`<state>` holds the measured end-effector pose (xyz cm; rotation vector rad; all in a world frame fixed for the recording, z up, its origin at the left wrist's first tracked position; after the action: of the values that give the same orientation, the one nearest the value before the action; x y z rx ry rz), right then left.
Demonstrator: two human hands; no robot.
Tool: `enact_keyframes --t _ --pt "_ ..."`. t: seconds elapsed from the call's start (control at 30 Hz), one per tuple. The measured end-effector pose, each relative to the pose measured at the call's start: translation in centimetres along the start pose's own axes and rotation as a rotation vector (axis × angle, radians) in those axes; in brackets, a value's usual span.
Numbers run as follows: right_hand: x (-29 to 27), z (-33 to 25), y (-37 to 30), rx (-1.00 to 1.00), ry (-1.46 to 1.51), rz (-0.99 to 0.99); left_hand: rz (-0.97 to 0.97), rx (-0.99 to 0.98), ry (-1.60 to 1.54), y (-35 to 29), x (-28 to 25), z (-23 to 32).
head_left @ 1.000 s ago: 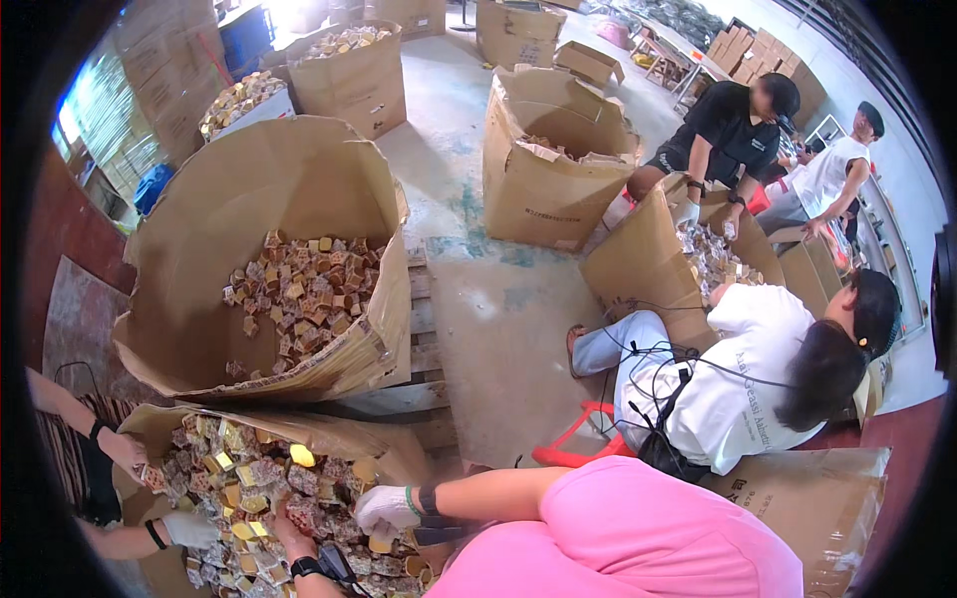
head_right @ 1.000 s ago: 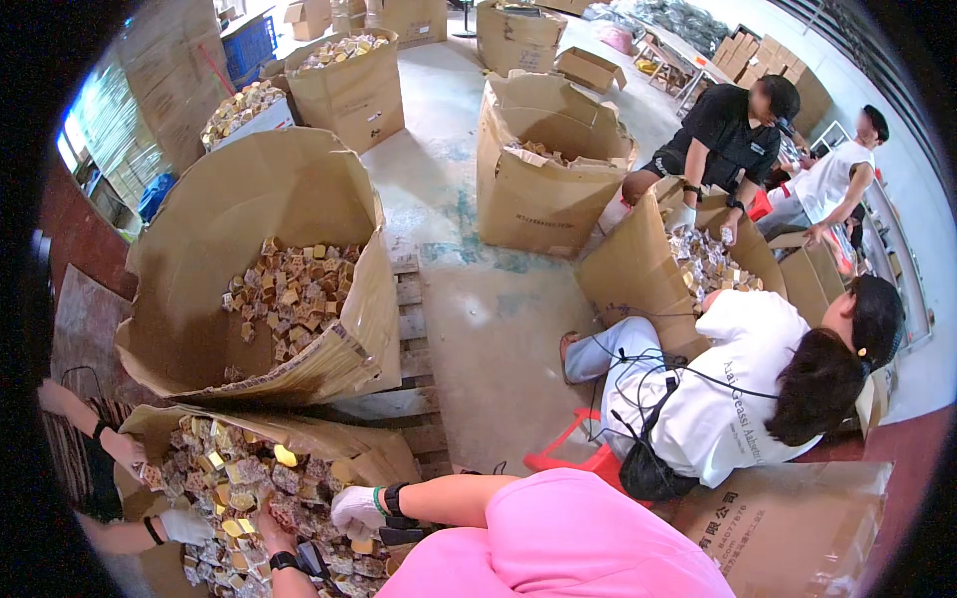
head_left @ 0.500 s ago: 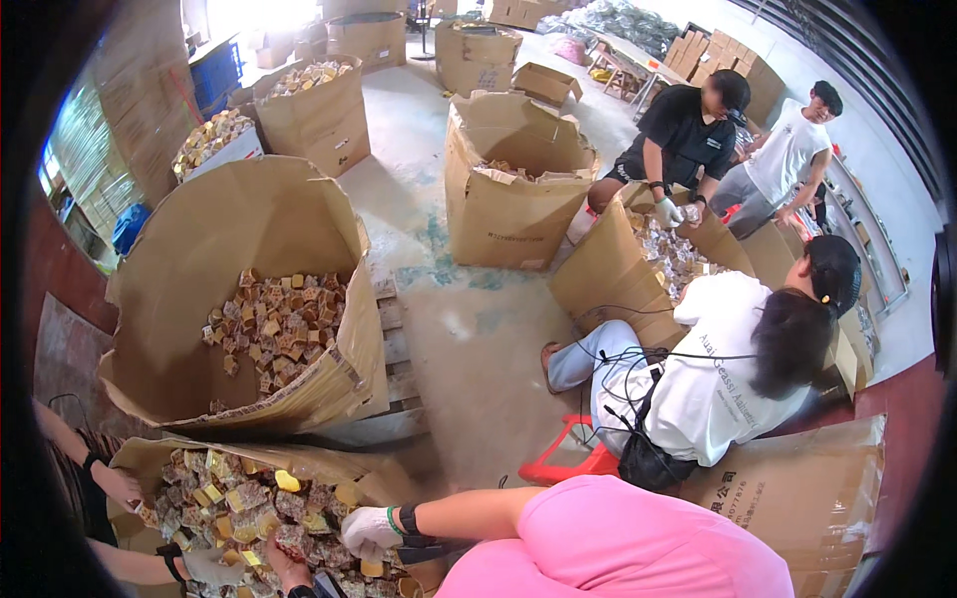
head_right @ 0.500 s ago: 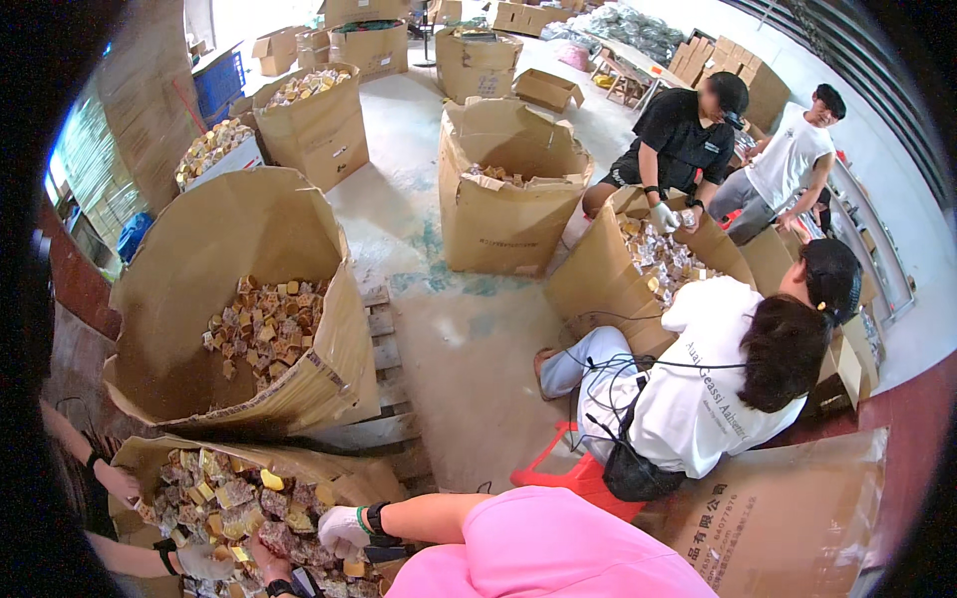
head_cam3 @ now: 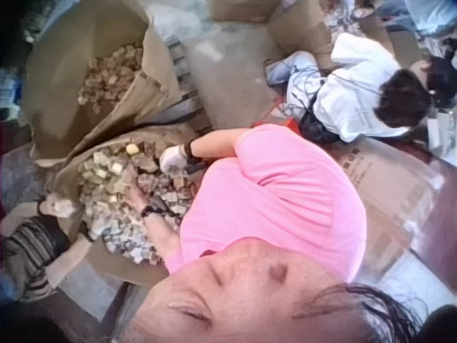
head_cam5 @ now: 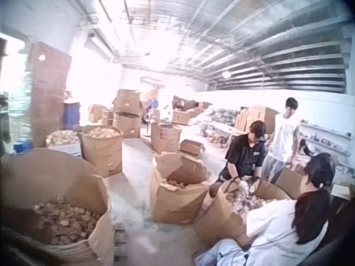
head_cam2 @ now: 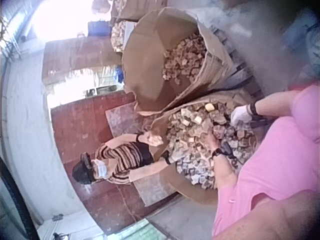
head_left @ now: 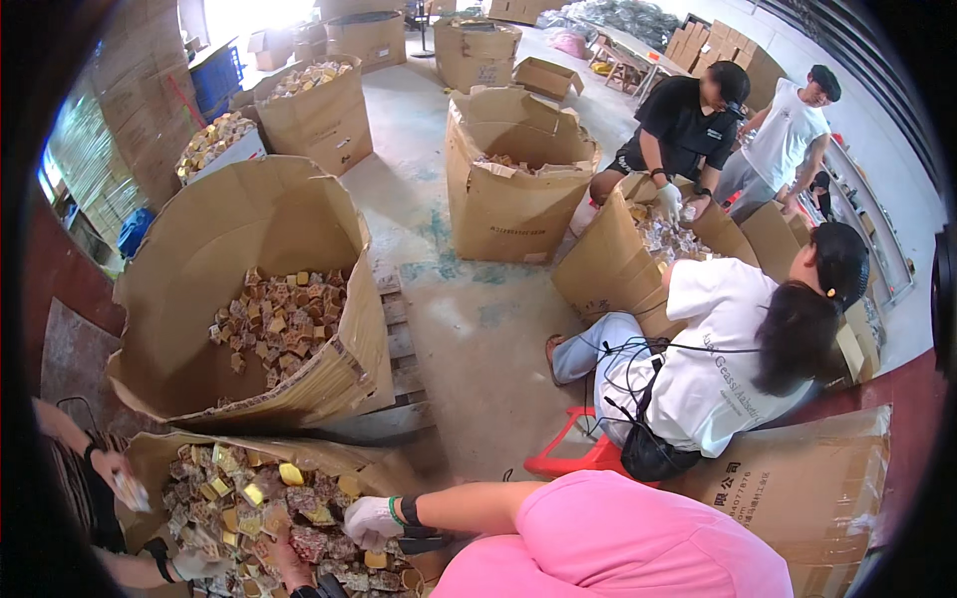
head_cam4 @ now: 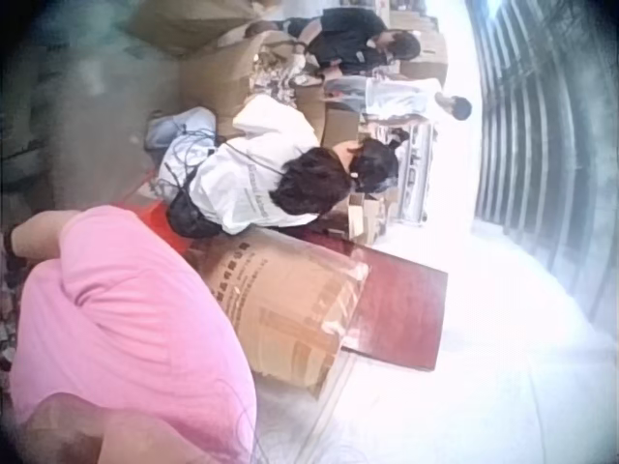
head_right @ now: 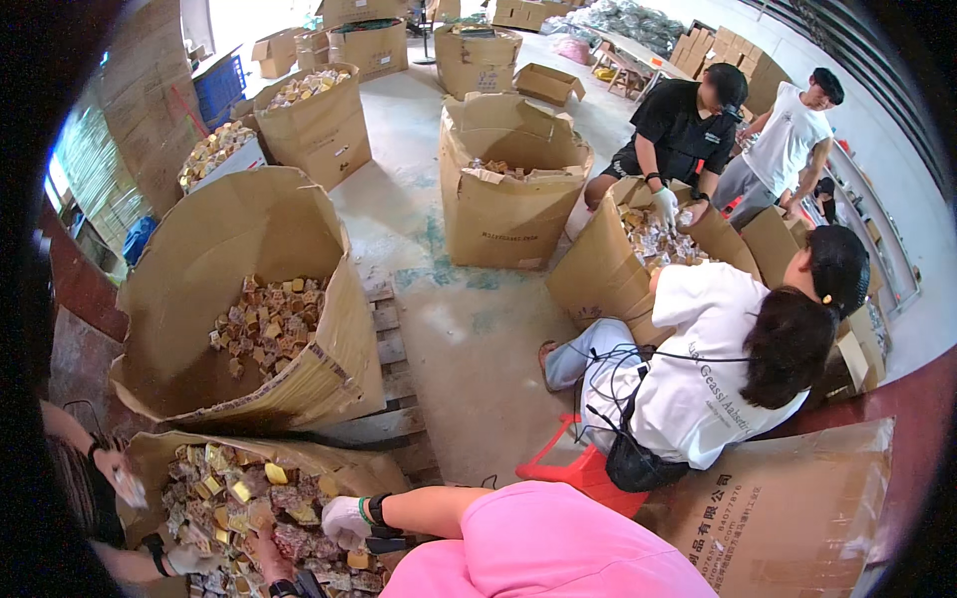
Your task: Sorting small packaged products from a large circular bin into a smaller rectangular bin.
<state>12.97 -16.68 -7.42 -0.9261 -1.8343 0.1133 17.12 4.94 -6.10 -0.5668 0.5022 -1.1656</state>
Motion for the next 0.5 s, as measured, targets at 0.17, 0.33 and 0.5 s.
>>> enact_keyframes --t 0.17,0.33,0.5 --pt "0.4 0.4 0.2 0.009 0.12 0.04 0.491 0.745 0.797 -4.1 -1.0 0.5" --pt "-0.4 0.9 1.1 0.002 0.053 -0.084 0.202 0.939 1.493 -5.9 -3.3 -6.5" --pt "-0.7 1.9 2.0 -0.019 0.186 0.023 0.027 0.682 1.344 -6.4 -4.0 -6.9"
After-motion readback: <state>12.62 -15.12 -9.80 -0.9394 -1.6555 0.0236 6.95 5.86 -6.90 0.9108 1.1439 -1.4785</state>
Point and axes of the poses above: each hand's wrist, its own y-axis towards the middle knuckle, its own x-axis out of the palm, z = x × y, the point moved 3 cm from there along y, towards the middle knuckle
